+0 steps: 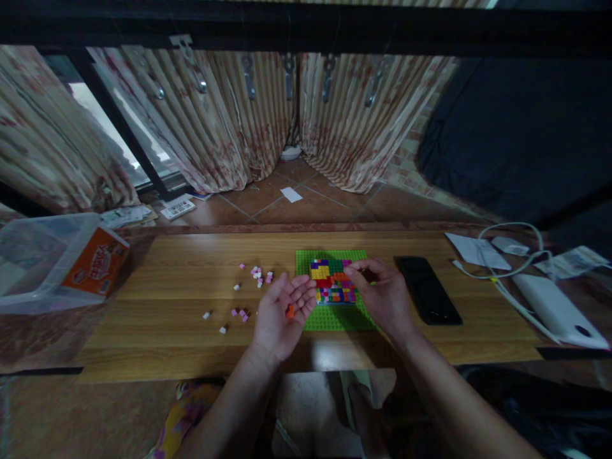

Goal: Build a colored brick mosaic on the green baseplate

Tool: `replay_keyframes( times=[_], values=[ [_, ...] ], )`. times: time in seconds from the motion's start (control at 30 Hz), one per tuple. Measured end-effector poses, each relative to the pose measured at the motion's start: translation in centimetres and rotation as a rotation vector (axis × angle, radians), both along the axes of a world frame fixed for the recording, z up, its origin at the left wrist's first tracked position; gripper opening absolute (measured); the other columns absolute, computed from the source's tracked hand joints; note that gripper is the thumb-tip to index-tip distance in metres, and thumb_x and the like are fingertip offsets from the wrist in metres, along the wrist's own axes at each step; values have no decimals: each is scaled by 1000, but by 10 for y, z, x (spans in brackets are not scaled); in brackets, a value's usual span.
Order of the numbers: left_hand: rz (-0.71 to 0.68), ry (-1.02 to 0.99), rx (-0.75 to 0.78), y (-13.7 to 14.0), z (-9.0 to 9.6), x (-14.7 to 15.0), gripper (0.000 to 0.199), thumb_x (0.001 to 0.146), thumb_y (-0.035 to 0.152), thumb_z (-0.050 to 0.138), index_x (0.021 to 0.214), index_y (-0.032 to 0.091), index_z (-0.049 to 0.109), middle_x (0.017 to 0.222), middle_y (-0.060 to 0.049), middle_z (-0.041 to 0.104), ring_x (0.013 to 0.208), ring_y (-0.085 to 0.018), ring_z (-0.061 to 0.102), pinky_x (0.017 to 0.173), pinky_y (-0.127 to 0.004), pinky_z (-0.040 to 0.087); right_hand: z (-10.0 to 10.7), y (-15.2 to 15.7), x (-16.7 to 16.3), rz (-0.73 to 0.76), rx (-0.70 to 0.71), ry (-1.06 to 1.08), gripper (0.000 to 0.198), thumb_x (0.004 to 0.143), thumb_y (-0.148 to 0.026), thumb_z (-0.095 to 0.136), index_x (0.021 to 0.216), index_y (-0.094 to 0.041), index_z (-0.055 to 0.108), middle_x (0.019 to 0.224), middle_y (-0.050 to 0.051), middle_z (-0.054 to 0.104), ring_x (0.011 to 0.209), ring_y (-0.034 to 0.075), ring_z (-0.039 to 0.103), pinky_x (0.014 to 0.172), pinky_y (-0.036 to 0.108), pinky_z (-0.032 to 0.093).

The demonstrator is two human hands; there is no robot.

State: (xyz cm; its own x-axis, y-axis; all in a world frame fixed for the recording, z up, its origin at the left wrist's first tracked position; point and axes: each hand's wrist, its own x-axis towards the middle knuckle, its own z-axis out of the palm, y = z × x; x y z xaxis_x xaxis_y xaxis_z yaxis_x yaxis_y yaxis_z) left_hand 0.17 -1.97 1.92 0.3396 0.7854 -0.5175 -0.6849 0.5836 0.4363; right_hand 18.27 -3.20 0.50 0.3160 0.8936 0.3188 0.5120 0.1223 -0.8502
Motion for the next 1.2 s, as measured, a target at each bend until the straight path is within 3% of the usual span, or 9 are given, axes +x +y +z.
replay_keyframes(
  times=[0.1,0.23,0.53,0.77,1.0,1.2],
  values=[
    [-5,-70,14,-1,1,3,43,89,47,49,88,8,69,94,-15,68,91,-19,63,82,-29,52,9,-13,-17,221,-1,-15,14,87,-30,59,81,-21,68,79,1,67,72,15,59,69,28,46],
    [-24,-109,63,-3,2,5,49,86,55,49,91,10,69,98,-15,67,94,-21,63,81,-31,50,16,-26,-37,519,-54,-68,14,90,-26,56,96,-25,68,98,3,67,93,17,62,83,32,49],
    [-94,-148,71,-8,5,8,52,88,57,44,92,11,68,106,-16,66,103,-24,62,91,-34,48,16,-25,-42,627,-36,-287,25,93,-19,51,110,-29,67,111,4,63,108,18,58,91,36,48],
    [-88,-160,45,-9,3,7,50,85,57,50,93,10,68,101,-16,67,95,-20,64,81,-28,51,19,-26,-40,559,-75,-257,14,90,-21,55,90,-24,68,95,2,67,92,17,63,83,32,50],
    [62,-8,-72,-2,-4,3,37,91,38,48,81,8,67,84,-14,69,80,-17,65,76,-28,54,13,-11,7,166,-139,-152,13,83,-30,62,82,-19,69,77,2,71,67,17,65,62,27,48],
    [62,-14,-66,-1,-4,3,34,91,33,49,79,7,67,79,-13,68,72,-14,63,70,-24,53,3,-7,8,175,-171,-270,14,82,-25,56,79,-20,69,76,3,72,67,17,66,64,28,47]
  ],
)
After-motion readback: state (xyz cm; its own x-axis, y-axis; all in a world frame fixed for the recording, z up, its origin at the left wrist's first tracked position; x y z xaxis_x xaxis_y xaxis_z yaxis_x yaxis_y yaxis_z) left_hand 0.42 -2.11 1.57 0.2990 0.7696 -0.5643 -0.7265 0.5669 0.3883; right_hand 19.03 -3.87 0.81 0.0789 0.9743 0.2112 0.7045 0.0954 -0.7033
